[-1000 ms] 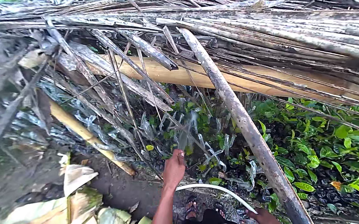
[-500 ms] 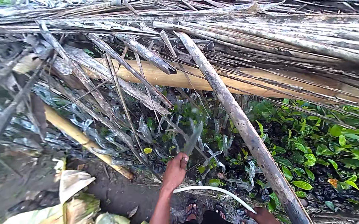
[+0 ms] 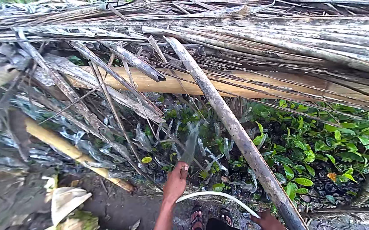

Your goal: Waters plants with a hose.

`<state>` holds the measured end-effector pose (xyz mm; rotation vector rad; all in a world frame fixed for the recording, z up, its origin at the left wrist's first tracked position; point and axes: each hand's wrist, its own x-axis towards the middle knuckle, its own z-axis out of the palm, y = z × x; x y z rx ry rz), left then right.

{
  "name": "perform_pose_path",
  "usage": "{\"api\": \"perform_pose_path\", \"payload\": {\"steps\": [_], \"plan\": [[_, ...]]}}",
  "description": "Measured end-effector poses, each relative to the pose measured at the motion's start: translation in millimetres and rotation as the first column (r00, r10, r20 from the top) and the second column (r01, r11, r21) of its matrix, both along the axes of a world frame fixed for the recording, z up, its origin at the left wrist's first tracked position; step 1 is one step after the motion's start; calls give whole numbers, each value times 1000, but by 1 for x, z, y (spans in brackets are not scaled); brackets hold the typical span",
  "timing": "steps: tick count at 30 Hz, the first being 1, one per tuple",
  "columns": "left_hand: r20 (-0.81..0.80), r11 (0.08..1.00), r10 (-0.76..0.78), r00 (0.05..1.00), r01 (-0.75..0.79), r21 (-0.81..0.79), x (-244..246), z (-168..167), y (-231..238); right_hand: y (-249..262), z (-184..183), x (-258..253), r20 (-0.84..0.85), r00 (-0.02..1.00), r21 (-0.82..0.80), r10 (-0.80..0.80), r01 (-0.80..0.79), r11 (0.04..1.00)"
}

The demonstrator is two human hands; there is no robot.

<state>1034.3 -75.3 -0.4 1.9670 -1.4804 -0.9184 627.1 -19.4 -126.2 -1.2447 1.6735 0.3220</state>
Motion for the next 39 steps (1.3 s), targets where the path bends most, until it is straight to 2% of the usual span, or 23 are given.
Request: {"api": "perform_pose_path", "payload": {"steps": [3, 9, 14, 19, 23, 26, 30, 34, 37, 39], "plan": [[-25, 1000, -16, 1000, 17, 17, -1, -7, 0, 2, 2, 0, -5, 1000, -5, -2, 2, 1000], [-66, 966, 248, 967, -252, -62, 0, -25, 4, 7, -9, -2, 1, 1000, 0, -16, 16, 1000], [-92, 985, 171, 981, -174, -18, -1, -38, 17, 7, -15, -1, -22, 999, 28, 27, -27, 999], [-113, 950, 298, 948, -306, -58, 9, -52, 36, 13, -25, 3, -30, 999, 45, 38, -36, 998], [-102, 975, 212, 972, -204, 83, 1, -63, 55, 8, -28, 2, -13, 998, 103, 57, -55, 993], [-113, 960, 279, 954, -274, 61, -9, -71, 75, -2, -38, -5, 0, 990, 126, 144, -143, 982], [-9, 882, 466, 885, -464, 86, -40, -73, 101, -17, -44, -25, -8, 977, 137, 213, -210, 968], [42, 863, 476, 878, -476, 169, -72, -79, 125, -27, -51, -45, -26, 963, 149, 270, -263, 953], [142, 834, 481, 865, -502, 231, -92, -79, 142, -29, -57, -54, 10, 940, 150, 340, -338, 929], [169, 821, 496, 852, -523, 229, -102, -84, 153, -29, -62, -56, 11, 921, 157, 388, -385, 909]]}}
